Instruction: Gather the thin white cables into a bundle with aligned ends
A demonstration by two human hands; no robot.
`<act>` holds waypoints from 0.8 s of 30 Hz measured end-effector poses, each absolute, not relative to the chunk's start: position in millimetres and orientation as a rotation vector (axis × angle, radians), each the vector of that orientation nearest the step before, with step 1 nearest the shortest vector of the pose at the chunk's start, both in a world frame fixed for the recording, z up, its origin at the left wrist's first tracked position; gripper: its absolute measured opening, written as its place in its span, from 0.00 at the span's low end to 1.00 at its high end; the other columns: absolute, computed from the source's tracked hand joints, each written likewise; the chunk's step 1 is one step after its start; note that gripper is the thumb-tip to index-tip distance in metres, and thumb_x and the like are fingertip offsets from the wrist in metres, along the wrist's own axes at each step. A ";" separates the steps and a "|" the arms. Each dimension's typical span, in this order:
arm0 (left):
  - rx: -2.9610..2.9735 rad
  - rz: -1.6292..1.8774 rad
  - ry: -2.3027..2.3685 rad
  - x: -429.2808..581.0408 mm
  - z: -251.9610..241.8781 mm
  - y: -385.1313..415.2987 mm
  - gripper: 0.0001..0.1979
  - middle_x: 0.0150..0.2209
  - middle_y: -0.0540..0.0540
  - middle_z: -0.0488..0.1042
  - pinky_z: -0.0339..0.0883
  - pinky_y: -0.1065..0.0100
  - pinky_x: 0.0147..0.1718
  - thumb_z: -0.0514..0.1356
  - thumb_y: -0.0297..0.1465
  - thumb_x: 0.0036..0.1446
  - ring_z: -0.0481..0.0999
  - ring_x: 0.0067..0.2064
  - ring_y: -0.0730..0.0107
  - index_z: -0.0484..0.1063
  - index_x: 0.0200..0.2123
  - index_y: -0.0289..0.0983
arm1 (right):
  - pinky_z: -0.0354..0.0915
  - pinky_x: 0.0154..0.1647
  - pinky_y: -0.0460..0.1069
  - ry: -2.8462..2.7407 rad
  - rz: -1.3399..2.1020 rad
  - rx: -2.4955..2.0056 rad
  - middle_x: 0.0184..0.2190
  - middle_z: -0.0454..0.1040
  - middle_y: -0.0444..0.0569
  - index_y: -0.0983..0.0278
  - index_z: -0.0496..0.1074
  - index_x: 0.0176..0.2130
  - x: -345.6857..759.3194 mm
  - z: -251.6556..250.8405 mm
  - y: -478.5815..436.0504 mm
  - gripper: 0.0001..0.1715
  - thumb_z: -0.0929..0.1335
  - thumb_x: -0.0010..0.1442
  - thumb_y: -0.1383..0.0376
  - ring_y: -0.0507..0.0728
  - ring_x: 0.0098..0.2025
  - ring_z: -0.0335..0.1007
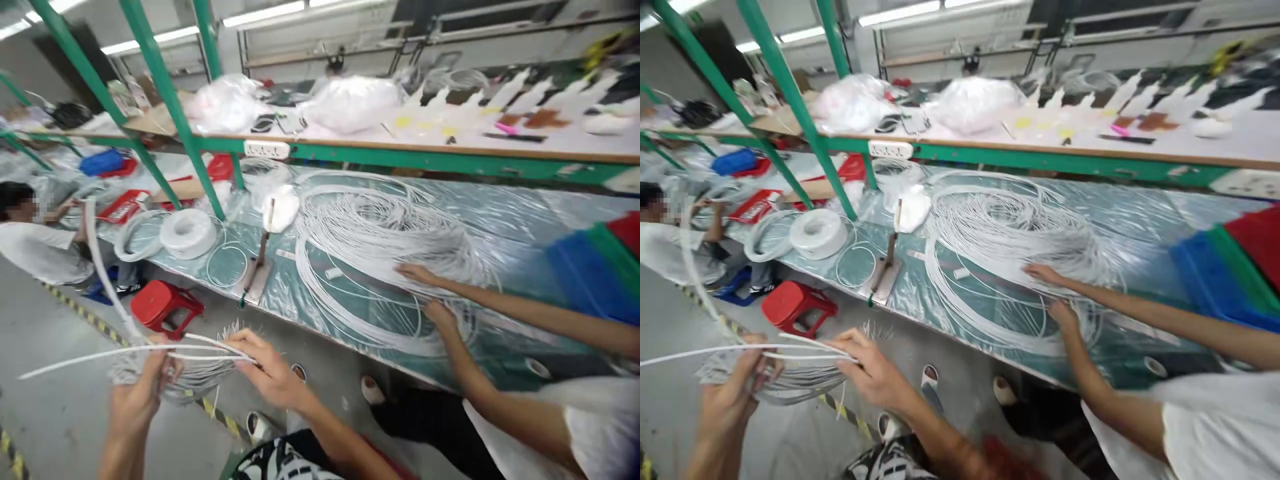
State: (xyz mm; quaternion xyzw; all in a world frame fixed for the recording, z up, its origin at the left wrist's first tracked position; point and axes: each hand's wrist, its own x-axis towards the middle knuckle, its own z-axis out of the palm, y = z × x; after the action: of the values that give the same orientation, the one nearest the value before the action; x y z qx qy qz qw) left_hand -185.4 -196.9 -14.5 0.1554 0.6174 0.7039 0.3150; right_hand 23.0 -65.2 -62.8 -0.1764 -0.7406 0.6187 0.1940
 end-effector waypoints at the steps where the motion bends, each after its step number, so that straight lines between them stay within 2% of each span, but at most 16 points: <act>1: 0.402 1.906 1.595 -184.1 -14.4 -191.0 0.26 0.19 0.57 0.64 0.61 0.69 0.19 0.85 0.49 0.47 0.60 0.18 0.77 0.76 0.26 0.41 | 0.75 0.65 0.61 -2.106 1.768 -0.421 0.57 0.81 0.57 0.55 0.86 0.64 26.9 -61.6 -55.7 0.31 0.67 0.80 0.42 0.64 0.56 0.80; 4: 0.403 1.973 1.519 -174.3 -10.8 -164.9 0.24 0.19 0.56 0.66 0.58 0.69 0.17 0.84 0.51 0.49 0.63 0.17 0.74 0.81 0.31 0.40 | 0.73 0.55 0.58 -2.118 1.903 -0.280 0.48 0.79 0.53 0.59 0.89 0.57 33.0 -62.3 -37.3 0.37 0.67 0.79 0.35 0.61 0.47 0.76; 8: 0.407 2.034 1.476 -155.8 1.0 -137.1 0.26 0.20 0.58 0.66 0.59 0.70 0.16 0.84 0.50 0.51 0.62 0.16 0.77 0.77 0.31 0.39 | 0.64 0.44 0.54 -2.026 1.983 -0.352 0.37 0.72 0.47 0.61 0.89 0.46 35.2 -64.5 -31.2 0.42 0.70 0.73 0.28 0.57 0.37 0.67; 12: 0.429 2.046 1.478 -144.7 11.5 -117.9 0.24 0.21 0.57 0.68 0.58 0.71 0.16 0.83 0.46 0.55 0.63 0.17 0.78 0.76 0.31 0.38 | 0.55 0.35 0.52 -1.940 2.075 -0.488 0.29 0.64 0.42 0.60 0.81 0.35 38.7 -55.1 -26.9 0.42 0.71 0.68 0.26 0.54 0.30 0.57; 14: 0.466 2.045 1.477 -140.5 16.1 -106.4 0.24 0.21 0.57 0.67 0.58 0.71 0.15 0.82 0.47 0.56 0.63 0.16 0.77 0.75 0.30 0.38 | 0.52 0.33 0.52 -1.907 2.070 -0.571 0.26 0.60 0.41 0.58 0.76 0.34 44.3 -47.2 -22.1 0.42 0.70 0.69 0.25 0.55 0.29 0.54; 17: 0.538 2.011 1.448 -131.9 23.9 -84.4 0.25 0.20 0.57 0.67 0.57 0.71 0.15 0.81 0.50 0.58 0.64 0.16 0.76 0.77 0.31 0.38 | 0.53 0.32 0.53 -1.918 2.017 -0.612 0.26 0.63 0.41 0.57 0.71 0.34 58.5 -33.1 -9.8 0.41 0.67 0.72 0.25 0.55 0.28 0.54; 20: 0.561 1.947 1.388 -123.1 37.3 -62.8 0.28 0.19 0.58 0.65 0.59 0.70 0.15 0.82 0.54 0.54 0.61 0.16 0.78 0.79 0.32 0.37 | 0.57 0.34 0.54 -1.945 1.881 -0.668 0.26 0.63 0.41 0.56 0.64 0.32 80.2 -5.2 12.3 0.42 0.64 0.73 0.24 0.54 0.27 0.55; 22: 0.548 1.920 1.343 -123.5 52.4 -56.1 0.30 0.19 0.59 0.64 0.60 0.71 0.15 0.84 0.57 0.49 0.57 0.15 0.81 0.80 0.31 0.38 | 0.56 0.31 0.54 -1.984 1.682 -0.780 0.24 0.61 0.41 0.55 0.61 0.31 101.3 30.6 32.2 0.44 0.62 0.72 0.23 0.54 0.26 0.54; 24: 0.525 1.956 1.318 -134.1 72.2 -59.1 0.30 0.18 0.60 0.61 0.58 0.72 0.15 0.86 0.56 0.45 0.54 0.15 0.83 0.80 0.30 0.39 | 0.51 0.27 0.53 -2.024 1.447 -0.915 0.22 0.61 0.41 0.55 0.64 0.30 128.4 80.2 51.9 0.45 0.61 0.72 0.22 0.53 0.24 0.52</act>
State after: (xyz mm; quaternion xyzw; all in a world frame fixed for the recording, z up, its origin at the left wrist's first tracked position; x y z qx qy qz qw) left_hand -134.1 -59.1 72.2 0.2031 0.5102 0.7567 0.3548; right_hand 128.4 51.9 80.2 -0.3347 -0.7408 0.5294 0.2428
